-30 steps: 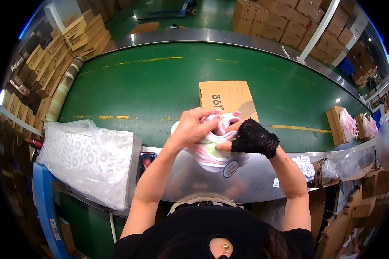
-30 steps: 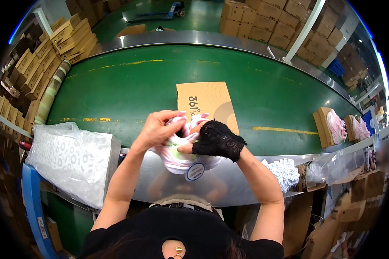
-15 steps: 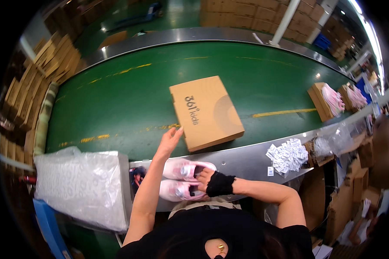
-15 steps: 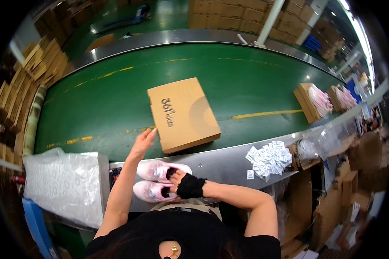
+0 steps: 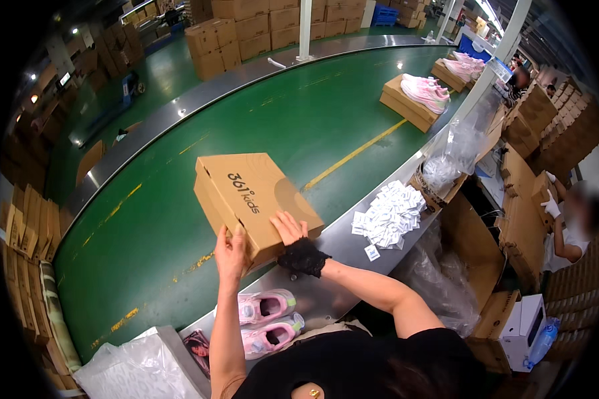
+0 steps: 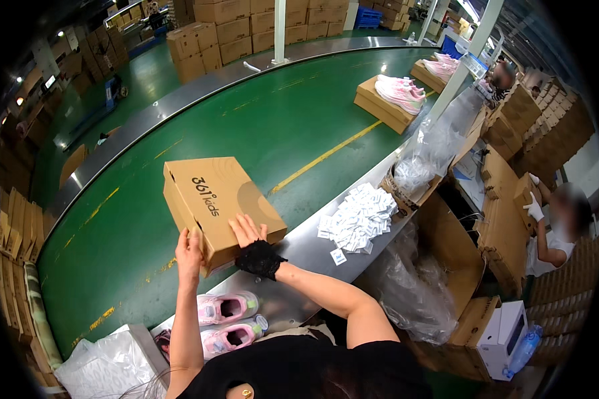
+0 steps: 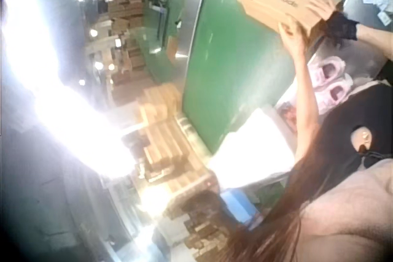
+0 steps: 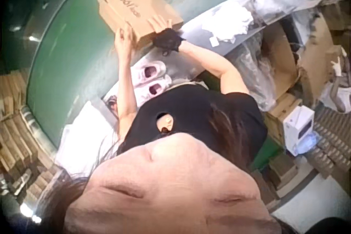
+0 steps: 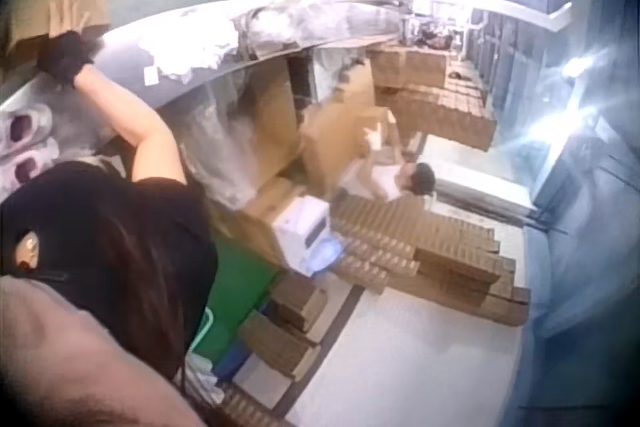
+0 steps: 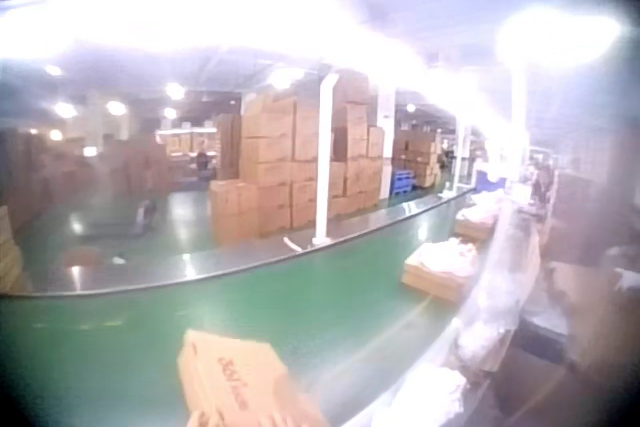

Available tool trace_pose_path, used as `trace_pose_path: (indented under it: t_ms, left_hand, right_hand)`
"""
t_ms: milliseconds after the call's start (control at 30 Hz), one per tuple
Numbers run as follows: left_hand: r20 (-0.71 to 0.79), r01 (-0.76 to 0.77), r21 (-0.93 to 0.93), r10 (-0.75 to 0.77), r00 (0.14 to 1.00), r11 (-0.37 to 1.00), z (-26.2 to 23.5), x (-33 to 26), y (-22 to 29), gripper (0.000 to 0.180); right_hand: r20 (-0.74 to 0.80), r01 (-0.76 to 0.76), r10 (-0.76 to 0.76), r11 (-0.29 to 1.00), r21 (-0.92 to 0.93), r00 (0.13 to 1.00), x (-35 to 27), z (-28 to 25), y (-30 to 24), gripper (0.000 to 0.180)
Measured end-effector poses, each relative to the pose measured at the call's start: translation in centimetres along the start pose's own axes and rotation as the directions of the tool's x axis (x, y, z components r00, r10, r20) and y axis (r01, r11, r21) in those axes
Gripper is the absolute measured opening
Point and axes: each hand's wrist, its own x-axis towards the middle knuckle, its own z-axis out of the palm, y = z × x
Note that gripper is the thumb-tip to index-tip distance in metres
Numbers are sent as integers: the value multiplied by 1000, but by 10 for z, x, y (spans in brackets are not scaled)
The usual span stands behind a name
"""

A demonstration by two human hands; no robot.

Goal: The person packs shoes into shoe boxes by hand, placing wrapping paper and shoes into each box, folding the paper around them, closing the lid, and moving the closed box onto the conveyor belt.

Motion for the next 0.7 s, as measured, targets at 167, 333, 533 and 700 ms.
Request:
trace_pose_path:
  t_ms: [167, 333, 533, 700]
  left_hand:
    - [-107, -211, 683, 381, 918, 700, -38, 1, -32, 49]
    - [-168, -133, 462, 234, 958, 877, -122, -29, -129, 42]
    - [-356, 288, 291, -176, 918, 912, -118, -68, -97, 41]
    - [-370, 140, 302, -19, 929, 943, -134, -103, -74, 41]
  right_hand:
    - [-165, -41, 315, 556, 830, 935, 22, -53, 45, 58]
    - [271, -518, 726, 136, 844, 632, -46, -52, 114, 35]
    - [-41, -400, 400, 901, -169, 916, -167, -22, 139, 22]
    - [-13, -276, 277, 952, -130, 961, -168, -7, 146, 11]
